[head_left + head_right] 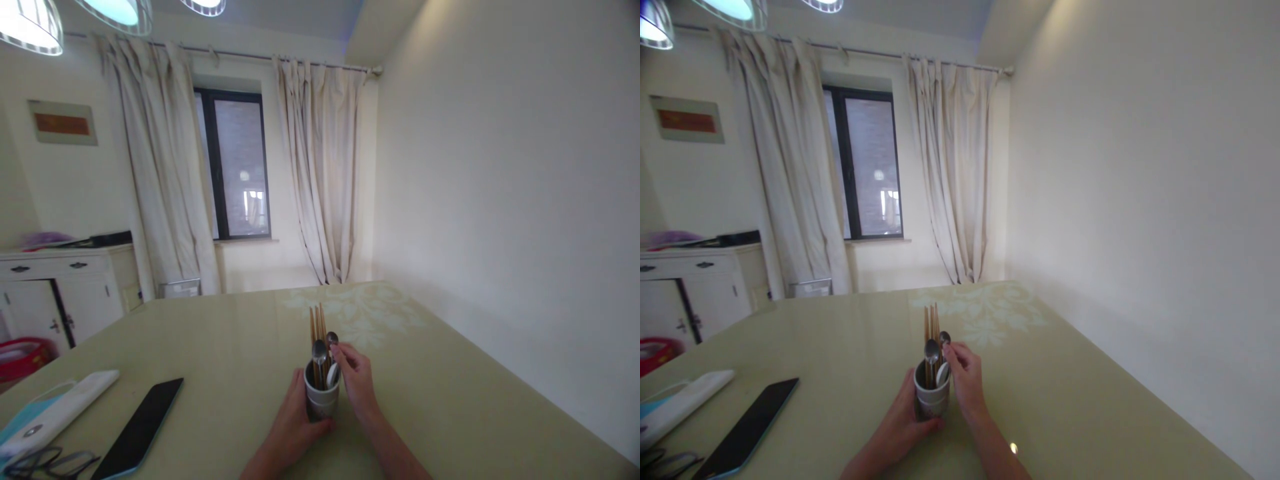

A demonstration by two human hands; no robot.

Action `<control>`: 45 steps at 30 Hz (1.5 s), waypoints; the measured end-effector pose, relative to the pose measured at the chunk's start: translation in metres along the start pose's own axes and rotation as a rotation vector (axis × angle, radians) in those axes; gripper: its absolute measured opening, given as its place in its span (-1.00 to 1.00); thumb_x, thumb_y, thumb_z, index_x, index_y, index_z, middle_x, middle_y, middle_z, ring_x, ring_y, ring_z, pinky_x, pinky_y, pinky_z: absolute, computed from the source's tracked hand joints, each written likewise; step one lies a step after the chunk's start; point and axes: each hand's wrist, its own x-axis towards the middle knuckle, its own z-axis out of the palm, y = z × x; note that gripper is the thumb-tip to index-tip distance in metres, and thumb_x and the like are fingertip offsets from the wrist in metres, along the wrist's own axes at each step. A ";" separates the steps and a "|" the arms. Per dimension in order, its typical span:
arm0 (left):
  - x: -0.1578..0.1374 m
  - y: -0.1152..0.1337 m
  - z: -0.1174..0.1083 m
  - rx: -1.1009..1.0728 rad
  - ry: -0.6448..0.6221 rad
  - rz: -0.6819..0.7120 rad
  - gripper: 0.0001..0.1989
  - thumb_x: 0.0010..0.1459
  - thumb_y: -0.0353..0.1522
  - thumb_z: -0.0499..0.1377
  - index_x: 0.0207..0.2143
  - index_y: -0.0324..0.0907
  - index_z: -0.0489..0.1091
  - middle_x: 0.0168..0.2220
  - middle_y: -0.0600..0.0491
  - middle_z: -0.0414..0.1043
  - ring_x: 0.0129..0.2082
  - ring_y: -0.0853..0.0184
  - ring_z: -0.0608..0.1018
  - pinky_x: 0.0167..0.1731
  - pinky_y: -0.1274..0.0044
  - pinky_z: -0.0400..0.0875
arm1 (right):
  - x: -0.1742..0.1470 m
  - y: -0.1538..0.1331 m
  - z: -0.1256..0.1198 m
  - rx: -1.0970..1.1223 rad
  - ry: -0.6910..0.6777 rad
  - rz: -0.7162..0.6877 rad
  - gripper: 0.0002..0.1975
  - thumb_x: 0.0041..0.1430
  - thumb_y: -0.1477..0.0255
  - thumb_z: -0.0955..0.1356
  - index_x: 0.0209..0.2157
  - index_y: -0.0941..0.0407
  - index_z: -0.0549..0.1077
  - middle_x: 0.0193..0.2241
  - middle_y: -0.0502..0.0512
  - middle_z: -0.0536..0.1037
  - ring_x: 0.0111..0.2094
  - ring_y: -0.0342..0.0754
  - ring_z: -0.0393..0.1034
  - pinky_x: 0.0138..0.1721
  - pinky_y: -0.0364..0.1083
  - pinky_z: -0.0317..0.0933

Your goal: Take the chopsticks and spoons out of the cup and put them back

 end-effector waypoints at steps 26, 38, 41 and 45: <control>0.005 -0.027 0.001 -0.003 0.191 -0.077 -0.10 -0.11 -0.30 0.46 0.28 -0.15 0.21 0.13 -0.16 0.41 0.08 0.04 0.51 0.05 0.26 0.47 | -0.025 0.002 -0.001 -0.148 -0.088 0.066 -0.32 -0.09 0.33 0.57 0.07 0.08 0.35 -0.11 0.20 0.68 -0.16 0.14 0.61 -0.05 0.07 0.47; 0.002 -0.019 -0.005 0.087 0.187 -0.094 -0.43 0.10 -0.13 0.30 0.10 -0.17 0.29 -0.17 -0.02 0.47 -0.15 0.19 0.56 -0.09 0.36 0.48 | 0.041 0.044 -0.085 -0.358 0.389 -0.030 -0.34 -0.20 0.14 0.55 -0.06 0.14 0.43 -0.10 0.33 0.60 -0.12 0.20 0.54 -0.07 0.17 0.42; 0.002 -0.016 -0.005 0.101 0.133 -0.114 -0.61 0.17 -0.07 0.24 -0.09 -0.14 0.35 -0.33 0.08 0.44 -0.33 0.27 0.52 -0.24 0.45 0.43 | 0.050 0.045 -0.103 -0.369 0.398 -0.027 -0.33 -0.19 0.10 0.55 -0.07 0.14 0.44 -0.13 0.33 0.62 -0.18 0.19 0.55 -0.12 0.16 0.43; 0.001 -0.014 -0.005 0.191 0.091 -0.150 -0.61 0.23 0.01 0.15 -0.37 -0.12 0.33 -0.44 0.11 0.40 -0.40 0.32 0.43 -0.35 0.51 0.30 | 0.054 0.049 -0.113 -0.379 0.393 -0.022 -0.29 -0.14 0.01 0.53 -0.02 0.14 0.43 -0.15 0.29 0.65 -0.23 0.16 0.58 -0.15 0.12 0.44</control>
